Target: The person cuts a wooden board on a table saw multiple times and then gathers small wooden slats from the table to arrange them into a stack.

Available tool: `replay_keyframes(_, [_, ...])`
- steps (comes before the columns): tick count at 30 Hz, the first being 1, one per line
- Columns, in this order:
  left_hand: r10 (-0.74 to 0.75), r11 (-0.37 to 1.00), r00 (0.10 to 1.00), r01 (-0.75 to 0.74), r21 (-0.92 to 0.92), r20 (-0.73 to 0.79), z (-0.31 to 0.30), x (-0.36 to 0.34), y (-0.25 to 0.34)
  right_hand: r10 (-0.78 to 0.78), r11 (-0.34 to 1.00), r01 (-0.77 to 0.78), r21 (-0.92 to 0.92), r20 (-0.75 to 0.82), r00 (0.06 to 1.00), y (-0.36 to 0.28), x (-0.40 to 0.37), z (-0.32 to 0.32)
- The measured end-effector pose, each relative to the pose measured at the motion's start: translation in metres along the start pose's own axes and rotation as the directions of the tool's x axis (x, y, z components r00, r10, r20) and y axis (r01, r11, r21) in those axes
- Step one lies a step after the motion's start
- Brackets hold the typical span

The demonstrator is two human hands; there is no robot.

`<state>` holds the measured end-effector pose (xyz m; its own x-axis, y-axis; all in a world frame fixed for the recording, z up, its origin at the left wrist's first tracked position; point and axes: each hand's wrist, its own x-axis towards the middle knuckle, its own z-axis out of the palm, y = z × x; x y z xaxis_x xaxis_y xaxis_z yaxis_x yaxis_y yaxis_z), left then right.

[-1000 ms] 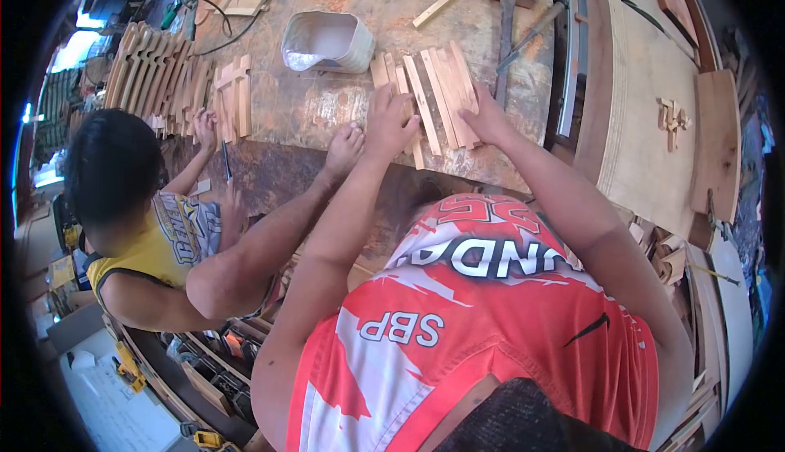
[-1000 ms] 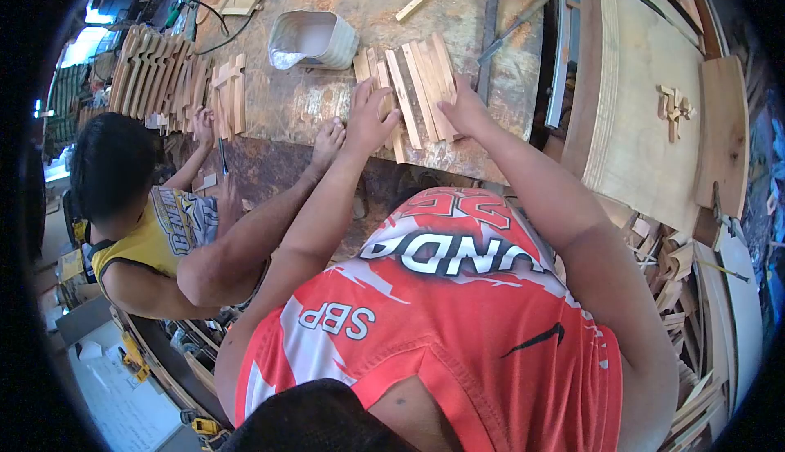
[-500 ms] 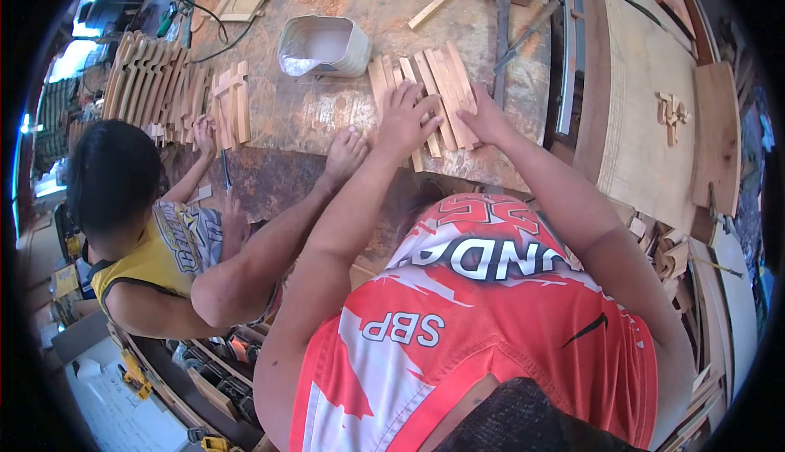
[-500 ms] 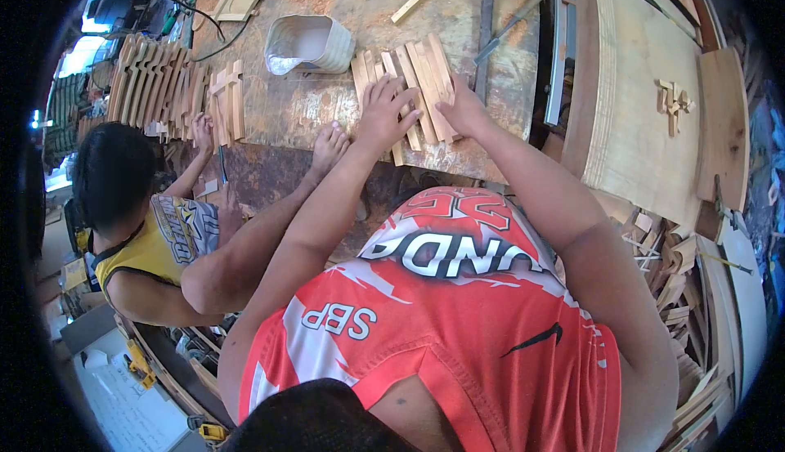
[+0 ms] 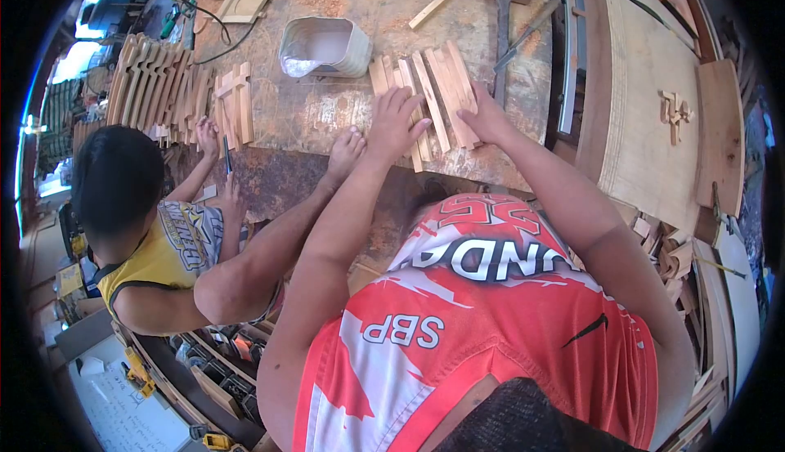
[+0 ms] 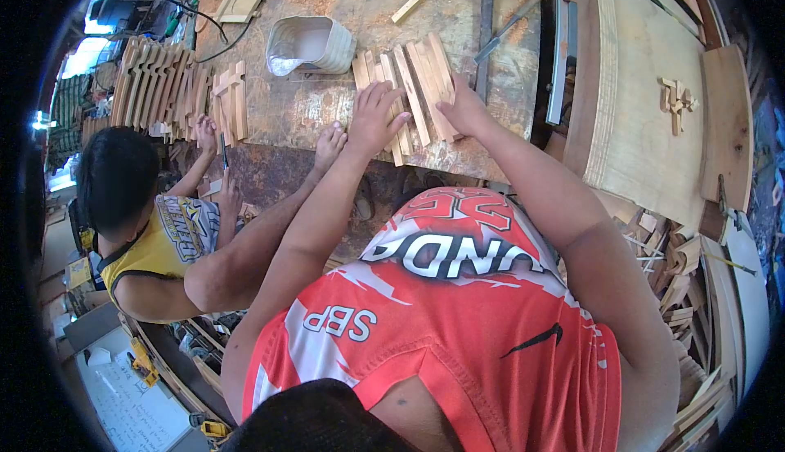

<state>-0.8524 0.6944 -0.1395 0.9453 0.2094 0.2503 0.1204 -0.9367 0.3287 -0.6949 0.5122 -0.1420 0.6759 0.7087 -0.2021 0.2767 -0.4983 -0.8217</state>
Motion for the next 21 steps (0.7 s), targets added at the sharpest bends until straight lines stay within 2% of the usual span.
replay_keyframes(7, [0.012, 1.0, 0.998, -0.011, 0.013, -0.065, 0.001, 0.01, 0.013, 0.03, 1.0, -0.029, -0.004, 0.019, 0.999, 0.003, 0.002, 0.001])
replay_keyframes(9, [0.13, 0.985, 0.99, -0.136, 0.107, 0.059, 0.0, 0.018, 0.014, 0.031, 1.0, -0.031, -0.003, 0.015, 0.999, 0.003, 0.002, 0.002])
replay_keyframes(12, [0.17, 0.982, 0.984, -0.173, 0.078, 0.043, -0.004, 0.019, 0.011, 0.025, 1.0, -0.025, 0.007, 0.025, 0.999, 0.006, 0.004, 0.003])
replay_keyframes(16, [0.143, 0.99, 0.99, -0.143, -0.01, 0.012, -0.003, 0.013, 0.0, 0.017, 1.0, -0.017, 0.016, 0.015, 1.0, 0.008, 0.003, 0.004])
replay_keyframes(18, [0.052, 0.997, 0.999, -0.053, -0.051, -0.012, -0.003, 0.008, -0.003, 0.024, 0.999, -0.024, 0.023, 0.016, 1.0, 0.007, 0.004, 0.004])
replay_keyframes(19, [0.053, 0.997, 0.999, -0.053, -0.051, -0.011, -0.001, 0.004, -0.006, 0.015, 0.999, -0.015, 0.03, 0.019, 1.0, 0.008, 0.004, 0.004])
replay_keyframes(21, [0.032, 0.996, 0.992, -0.042, -0.078, -0.119, 0.003, -0.001, -0.01, 0.006, 0.999, -0.007, 0.037, 0.021, 1.0, 0.005, 0.003, 0.002])
